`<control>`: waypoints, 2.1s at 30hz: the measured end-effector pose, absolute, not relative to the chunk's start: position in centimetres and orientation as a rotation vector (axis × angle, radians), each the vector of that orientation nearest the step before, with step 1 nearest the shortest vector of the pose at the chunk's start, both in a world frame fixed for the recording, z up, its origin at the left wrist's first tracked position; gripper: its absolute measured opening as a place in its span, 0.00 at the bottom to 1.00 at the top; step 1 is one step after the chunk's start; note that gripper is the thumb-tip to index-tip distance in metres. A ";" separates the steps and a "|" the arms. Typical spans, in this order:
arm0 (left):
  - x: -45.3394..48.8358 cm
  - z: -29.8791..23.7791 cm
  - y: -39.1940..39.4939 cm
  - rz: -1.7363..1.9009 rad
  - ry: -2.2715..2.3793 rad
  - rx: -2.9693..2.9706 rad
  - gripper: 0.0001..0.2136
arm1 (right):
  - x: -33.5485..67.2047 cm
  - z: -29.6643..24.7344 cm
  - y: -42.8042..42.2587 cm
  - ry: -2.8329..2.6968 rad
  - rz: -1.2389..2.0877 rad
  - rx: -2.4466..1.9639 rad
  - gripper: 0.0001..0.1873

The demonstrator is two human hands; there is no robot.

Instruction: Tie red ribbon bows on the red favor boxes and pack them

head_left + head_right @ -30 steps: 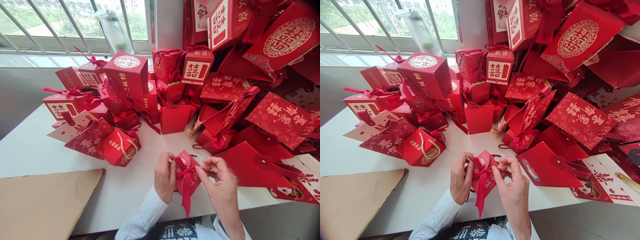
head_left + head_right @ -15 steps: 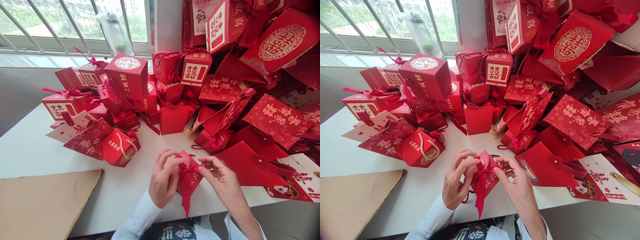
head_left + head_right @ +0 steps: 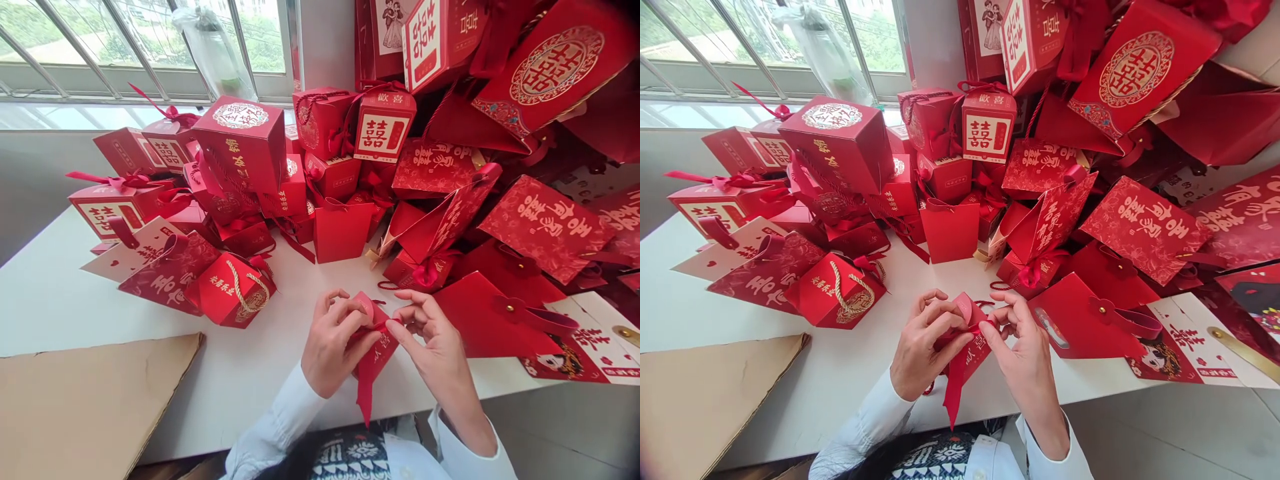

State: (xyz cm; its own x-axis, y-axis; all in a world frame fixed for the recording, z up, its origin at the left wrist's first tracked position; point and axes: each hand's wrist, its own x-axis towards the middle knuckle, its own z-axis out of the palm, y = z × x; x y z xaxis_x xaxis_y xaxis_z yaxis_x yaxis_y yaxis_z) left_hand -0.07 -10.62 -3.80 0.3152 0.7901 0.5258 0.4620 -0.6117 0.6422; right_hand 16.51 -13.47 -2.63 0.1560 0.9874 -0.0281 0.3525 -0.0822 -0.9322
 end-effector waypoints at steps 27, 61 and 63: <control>-1.2 -3.6 -10.6 0.961 1.106 1.953 0.06 | 16.7 -2.4 -13.4 -1.392 0.903 -1.615 0.16; -0.2 -3.7 -9.8 0.979 1.321 1.380 0.12 | 15.1 -1.2 -14.2 -1.476 0.918 -1.700 0.19; -0.3 -3.6 -9.9 0.981 1.319 1.392 0.12 | 15.3 -1.2 -14.2 -1.461 0.941 -1.702 0.19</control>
State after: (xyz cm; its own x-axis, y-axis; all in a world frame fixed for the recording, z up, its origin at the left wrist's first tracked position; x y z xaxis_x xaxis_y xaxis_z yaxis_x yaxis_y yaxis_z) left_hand -0.32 -9.94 -3.57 0.0969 0.9938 -0.0553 0.2334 0.0313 0.9719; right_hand 15.27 -14.20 -1.25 0.1021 0.9912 -0.0845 0.4873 -0.1239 -0.8644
